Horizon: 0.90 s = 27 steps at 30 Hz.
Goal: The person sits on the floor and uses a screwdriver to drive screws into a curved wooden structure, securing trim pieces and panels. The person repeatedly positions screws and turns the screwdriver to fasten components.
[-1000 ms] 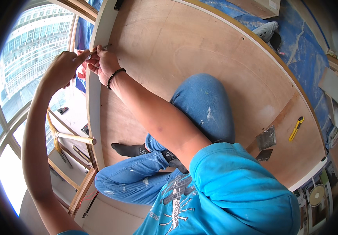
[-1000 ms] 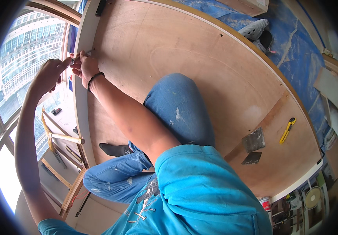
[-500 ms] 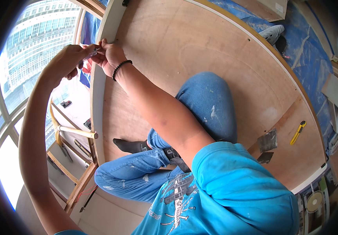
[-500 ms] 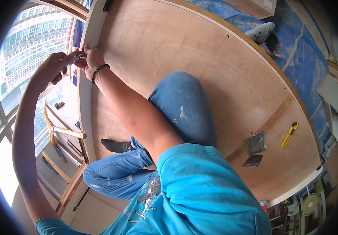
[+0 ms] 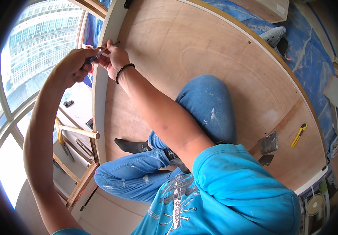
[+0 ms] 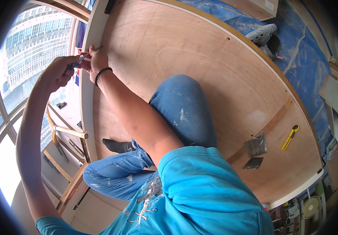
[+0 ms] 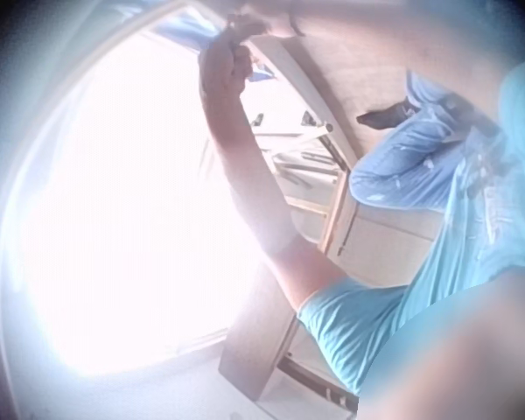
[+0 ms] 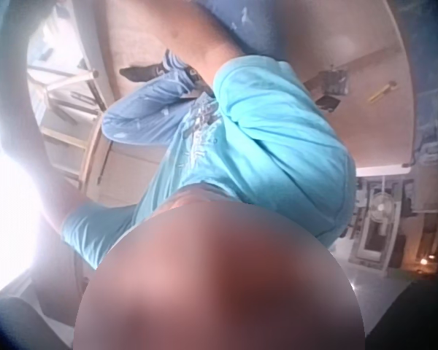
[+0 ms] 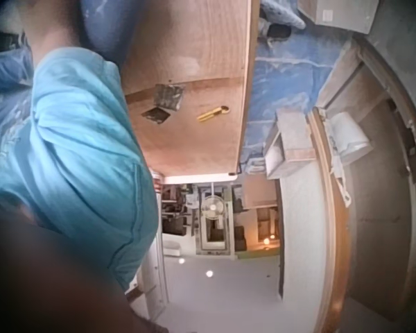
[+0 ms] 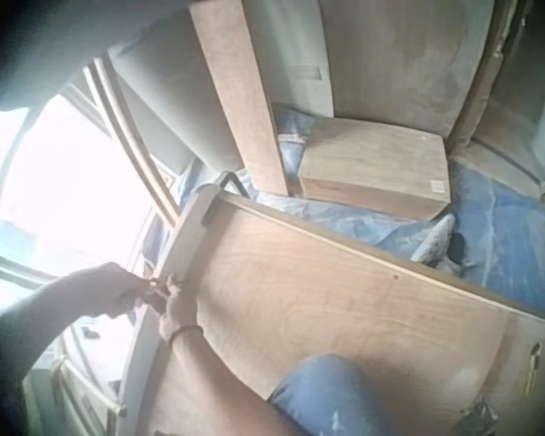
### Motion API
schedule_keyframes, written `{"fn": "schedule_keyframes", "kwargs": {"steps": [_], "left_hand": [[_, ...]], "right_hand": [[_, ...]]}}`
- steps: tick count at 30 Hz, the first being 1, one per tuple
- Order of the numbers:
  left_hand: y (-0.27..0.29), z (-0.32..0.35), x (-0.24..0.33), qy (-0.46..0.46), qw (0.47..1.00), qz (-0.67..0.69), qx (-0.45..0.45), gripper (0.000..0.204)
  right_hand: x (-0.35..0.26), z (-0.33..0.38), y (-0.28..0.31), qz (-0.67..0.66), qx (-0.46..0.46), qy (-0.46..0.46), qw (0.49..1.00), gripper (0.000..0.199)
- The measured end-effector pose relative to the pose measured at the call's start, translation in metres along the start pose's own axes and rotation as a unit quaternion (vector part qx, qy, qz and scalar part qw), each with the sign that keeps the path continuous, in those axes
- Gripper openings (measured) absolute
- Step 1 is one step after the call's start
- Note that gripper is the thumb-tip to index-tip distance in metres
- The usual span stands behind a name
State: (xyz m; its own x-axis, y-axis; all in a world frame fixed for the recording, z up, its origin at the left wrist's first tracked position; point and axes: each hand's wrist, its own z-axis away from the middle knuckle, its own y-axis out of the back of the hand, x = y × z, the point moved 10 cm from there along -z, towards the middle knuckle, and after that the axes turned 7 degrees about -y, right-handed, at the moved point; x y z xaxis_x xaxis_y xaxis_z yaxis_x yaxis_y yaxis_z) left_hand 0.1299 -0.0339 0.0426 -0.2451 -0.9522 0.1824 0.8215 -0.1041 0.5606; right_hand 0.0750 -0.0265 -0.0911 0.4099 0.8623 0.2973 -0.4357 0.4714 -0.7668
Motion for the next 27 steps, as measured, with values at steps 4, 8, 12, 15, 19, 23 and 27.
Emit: {"fn": "schedule_keyframes", "kwargs": {"steps": [4, 8, 12, 15, 19, 23, 27], "left_hand": [[0.015, -0.01, 0.005, 0.005, 0.994, -0.106, 0.0, 0.04], [-0.002, -0.004, 0.056, -0.223, 0.855, -0.456, 0.107, 0.041], [-0.032, 0.027, 0.077, -0.332, 0.685, -0.64, 0.109, 0.029], [-0.04, 0.038, 0.067, -0.362, 0.607, -0.684, 0.183, 0.026], [0.002, 0.003, 0.008, -0.05, 0.99, -0.125, 0.038, 0.047], [-0.004, -0.013, -0.005, 0.035, 0.996, -0.004, -0.08, 0.049], [0.004, -0.023, 0.02, -0.114, 0.926, -0.361, 0.002, 0.04]], "right_hand": [[0.008, 0.011, 0.002, -0.003, 0.024, 0.011, 1.0, 0.03], [0.004, 0.009, 0.004, -0.067, 0.01, 0.016, 0.998, 0.025], [0.001, -0.005, 0.002, -0.093, -0.014, 0.014, 0.995, 0.021], [0.007, -0.011, 0.004, -0.09, -0.002, -0.006, 0.996, 0.019], [-0.002, -0.012, 0.006, -0.067, 0.004, -0.016, 0.998, 0.023], [0.001, -0.012, 0.004, -0.021, -0.024, -0.016, 0.999, 0.025], [0.006, 0.004, -0.002, -0.059, 0.002, -0.025, 0.998, 0.025]]}}
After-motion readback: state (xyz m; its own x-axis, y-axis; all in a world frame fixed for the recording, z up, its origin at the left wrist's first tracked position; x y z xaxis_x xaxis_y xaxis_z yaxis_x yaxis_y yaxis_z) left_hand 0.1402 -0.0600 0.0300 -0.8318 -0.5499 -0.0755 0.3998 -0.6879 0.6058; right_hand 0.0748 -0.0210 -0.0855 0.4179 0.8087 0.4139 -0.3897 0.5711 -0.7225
